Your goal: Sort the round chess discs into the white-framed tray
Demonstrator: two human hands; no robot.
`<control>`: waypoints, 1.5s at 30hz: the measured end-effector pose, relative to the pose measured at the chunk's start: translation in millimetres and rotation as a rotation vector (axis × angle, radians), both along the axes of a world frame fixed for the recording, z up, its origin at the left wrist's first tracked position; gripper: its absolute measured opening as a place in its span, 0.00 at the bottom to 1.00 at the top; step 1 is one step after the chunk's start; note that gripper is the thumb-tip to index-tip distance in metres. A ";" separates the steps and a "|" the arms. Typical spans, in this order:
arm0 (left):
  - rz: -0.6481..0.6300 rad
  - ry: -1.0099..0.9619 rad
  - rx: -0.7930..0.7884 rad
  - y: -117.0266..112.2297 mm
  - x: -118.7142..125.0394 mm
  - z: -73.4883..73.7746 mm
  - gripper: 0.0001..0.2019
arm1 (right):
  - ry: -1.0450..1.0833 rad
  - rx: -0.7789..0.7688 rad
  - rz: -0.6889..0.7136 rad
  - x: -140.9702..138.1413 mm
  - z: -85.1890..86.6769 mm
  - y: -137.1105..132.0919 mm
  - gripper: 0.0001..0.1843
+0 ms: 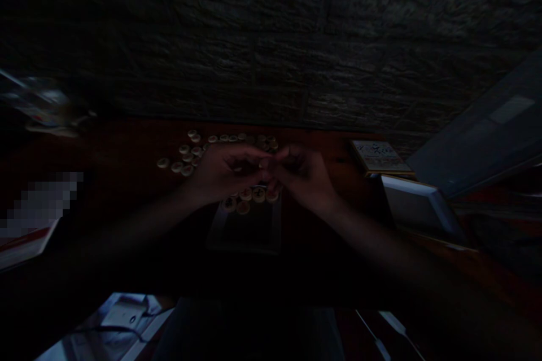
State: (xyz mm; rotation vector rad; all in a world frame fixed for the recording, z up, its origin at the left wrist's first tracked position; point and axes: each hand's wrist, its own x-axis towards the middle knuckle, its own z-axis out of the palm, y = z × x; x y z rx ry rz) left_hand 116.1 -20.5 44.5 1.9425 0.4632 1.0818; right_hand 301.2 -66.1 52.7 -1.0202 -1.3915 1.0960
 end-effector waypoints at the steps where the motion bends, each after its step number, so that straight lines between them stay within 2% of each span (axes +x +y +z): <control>1: 0.010 -0.008 -0.023 0.0 0.2 0.0 0.10 | 0.003 0.006 0.006 -0.1 0.0 0.1 0.20; 7: 0.014 -0.084 -0.102 2.6 0.9 0.5 0.11 | 0.029 0.029 0.019 2.3 -0.7 1.4 0.16; 12: 0.086 -0.068 -0.157 2.7 -0.1 3.0 0.10 | -0.001 0.045 0.013 4.4 -2.8 2.2 0.16; 16: 0.111 -0.021 -0.142 1.0 -1.2 6.5 0.09 | -0.026 0.051 0.016 3.4 -2.2 2.0 0.18; 22: 0.075 -0.009 -0.098 1.9 -2.7 7.2 0.08 | -0.009 0.043 0.006 1.7 -1.8 1.6 0.19; 29: 0.034 -0.063 -0.134 2.9 -0.4 2.8 0.15 | 0.019 0.059 0.001 2.7 -1.8 0.7 0.19; 39: 0.112 -0.063 -0.134 4.4 -1.2 7.3 0.13 | 0.033 0.040 0.002 4.1 0.1 1.3 0.20; 45: 0.115 -0.095 -0.156 8.7 -1.0 2.9 0.13 | 0.007 0.056 -0.017 1.6 3.6 -0.2 0.19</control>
